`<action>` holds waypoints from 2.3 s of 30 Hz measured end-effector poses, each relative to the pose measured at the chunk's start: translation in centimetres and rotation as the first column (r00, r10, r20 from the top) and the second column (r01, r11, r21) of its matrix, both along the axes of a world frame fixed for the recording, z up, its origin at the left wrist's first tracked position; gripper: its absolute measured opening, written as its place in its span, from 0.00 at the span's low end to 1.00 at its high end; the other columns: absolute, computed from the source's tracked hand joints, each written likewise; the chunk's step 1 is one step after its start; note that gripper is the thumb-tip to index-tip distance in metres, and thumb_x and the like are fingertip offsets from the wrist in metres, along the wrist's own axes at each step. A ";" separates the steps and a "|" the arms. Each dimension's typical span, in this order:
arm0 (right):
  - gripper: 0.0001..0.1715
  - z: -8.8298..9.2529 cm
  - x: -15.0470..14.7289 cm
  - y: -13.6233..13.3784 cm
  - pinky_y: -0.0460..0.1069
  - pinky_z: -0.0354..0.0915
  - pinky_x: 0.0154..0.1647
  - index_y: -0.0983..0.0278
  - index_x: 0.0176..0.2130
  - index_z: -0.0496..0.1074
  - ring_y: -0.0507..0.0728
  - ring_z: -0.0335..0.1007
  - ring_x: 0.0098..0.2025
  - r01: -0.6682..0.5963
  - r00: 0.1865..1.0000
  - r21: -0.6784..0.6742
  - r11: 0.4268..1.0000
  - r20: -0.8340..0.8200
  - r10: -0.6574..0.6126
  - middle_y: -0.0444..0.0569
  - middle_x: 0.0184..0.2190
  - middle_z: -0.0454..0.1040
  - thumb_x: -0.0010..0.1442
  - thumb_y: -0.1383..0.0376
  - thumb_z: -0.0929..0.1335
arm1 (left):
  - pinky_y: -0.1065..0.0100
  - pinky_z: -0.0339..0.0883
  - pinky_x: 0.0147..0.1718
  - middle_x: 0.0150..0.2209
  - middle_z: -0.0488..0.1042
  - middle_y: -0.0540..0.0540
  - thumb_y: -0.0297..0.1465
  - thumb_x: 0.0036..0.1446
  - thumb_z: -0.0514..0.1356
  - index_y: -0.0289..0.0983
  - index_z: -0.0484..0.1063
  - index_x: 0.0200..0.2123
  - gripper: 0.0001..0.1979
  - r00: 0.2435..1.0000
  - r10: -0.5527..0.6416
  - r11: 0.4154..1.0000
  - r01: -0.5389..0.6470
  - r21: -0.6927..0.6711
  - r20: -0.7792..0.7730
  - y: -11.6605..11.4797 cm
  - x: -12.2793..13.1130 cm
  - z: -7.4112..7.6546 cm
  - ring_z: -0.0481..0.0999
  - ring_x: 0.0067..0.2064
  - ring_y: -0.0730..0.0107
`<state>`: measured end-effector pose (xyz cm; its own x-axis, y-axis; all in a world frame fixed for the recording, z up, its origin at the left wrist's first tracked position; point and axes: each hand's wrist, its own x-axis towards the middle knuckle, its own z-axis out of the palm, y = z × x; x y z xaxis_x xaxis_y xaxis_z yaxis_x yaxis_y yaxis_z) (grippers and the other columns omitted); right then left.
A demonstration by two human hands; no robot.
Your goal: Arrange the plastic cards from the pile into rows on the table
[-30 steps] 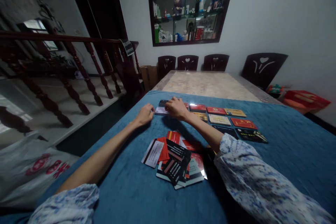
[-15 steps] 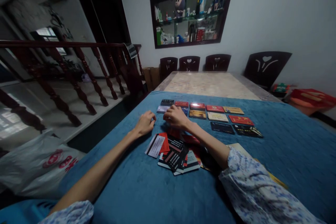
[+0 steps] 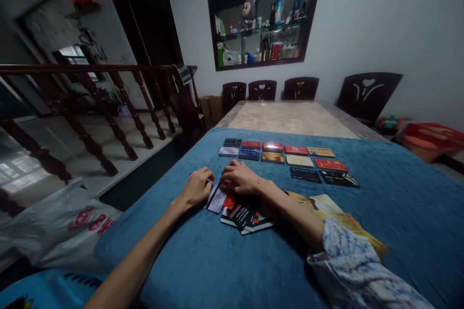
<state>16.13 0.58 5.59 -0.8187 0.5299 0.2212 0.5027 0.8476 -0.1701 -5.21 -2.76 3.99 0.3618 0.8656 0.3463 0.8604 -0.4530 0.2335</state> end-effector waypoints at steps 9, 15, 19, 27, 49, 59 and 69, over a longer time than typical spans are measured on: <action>0.22 -0.2 -0.6 -1.5 0.57 0.57 0.48 0.58 0.50 0.76 0.63 0.58 0.53 -0.099 0.993 -0.041 0.994 0.056 0.101 0.49 0.53 0.75 0.58 0.70 0.66 | 0.65 0.68 0.38 0.32 0.75 0.46 0.23 0.53 0.54 0.37 0.73 0.30 0.09 0.999 -0.040 0.997 0.042 -0.070 0.035 -1.4 -0.4 0.2 0.74 0.35 0.66; 0.20 -0.3 -0.6 -1.7 0.57 0.57 0.48 0.58 0.51 0.76 0.64 0.58 0.53 -0.036 0.997 -0.009 0.999 0.068 0.037 0.53 0.51 0.74 0.59 0.68 0.66 | 0.64 0.68 0.48 0.38 0.77 0.46 0.20 0.50 0.53 0.38 0.75 0.33 0.13 0.988 -0.144 0.984 0.149 -0.100 0.058 -1.4 -0.8 0.3 0.73 0.43 0.64; 0.15 0.0 -0.5 -1.8 0.57 0.57 0.47 0.60 0.48 0.76 0.63 0.58 0.52 0.058 0.995 0.013 0.998 0.087 -0.059 0.54 0.47 0.74 0.61 0.64 0.67 | 0.61 0.65 0.55 0.44 0.78 0.46 0.19 0.50 0.54 0.39 0.75 0.39 0.16 0.963 -0.250 0.958 0.261 -0.117 0.100 -1.5 -0.4 0.2 0.71 0.50 0.63; 0.12 0.3 -0.5 -1.9 0.54 0.56 0.46 0.61 0.46 0.75 0.62 0.59 0.51 0.158 0.980 0.004 0.987 0.120 -0.157 0.54 0.46 0.74 0.64 0.60 0.67 | 0.52 0.57 0.59 0.52 0.73 0.44 0.26 0.55 0.58 0.41 0.73 0.51 0.20 0.961 -0.275 0.944 0.267 -0.194 -0.013 -1.5 -0.8 0.4 0.63 0.56 0.57; 0.37 -0.5 -2.8 -4.1 0.60 0.55 0.48 0.66 0.47 0.75 0.67 0.58 0.51 0.138 0.979 0.122 0.983 0.131 -0.153 0.60 0.47 0.73 0.60 0.37 0.63 | 0.46 0.58 0.52 0.48 0.71 0.37 0.39 0.66 0.50 0.42 0.62 0.63 0.24 0.947 0.086 0.980 -0.137 -0.147 -0.308 -1.4 -2.5 -0.3 0.69 0.51 0.50; 0.31 -0.2 -3.1 -4.4 0.60 0.58 0.48 0.65 0.47 0.76 0.68 0.58 0.53 0.229 0.963 0.053 0.972 0.136 -0.234 0.60 0.48 0.73 0.61 0.43 0.64 | 0.59 0.63 0.48 0.43 0.76 0.41 0.37 0.63 0.54 0.35 0.73 0.48 0.16 0.989 0.001 0.981 -0.029 -0.191 -0.146 -0.8 -2.8 -0.3 0.73 0.45 0.58; 0.22 0.4 -2.8 -4.3 0.58 0.58 0.47 0.63 0.45 0.78 0.67 0.59 0.52 0.253 0.958 -0.011 0.967 0.141 -0.249 0.58 0.46 0.74 0.58 0.52 0.68 | 0.60 0.63 0.54 0.47 0.71 0.43 0.36 0.47 0.69 0.37 0.76 0.47 0.22 0.993 -0.118 0.960 0.120 -0.252 0.020 -1.2 -3.9 0.8 0.69 0.51 0.58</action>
<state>13.29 -3.70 6.03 -0.6800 0.7268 0.0972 0.7189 0.6869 -0.1068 -9.09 -3.91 4.84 0.4664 0.8758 0.1245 0.8025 -0.4781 0.3569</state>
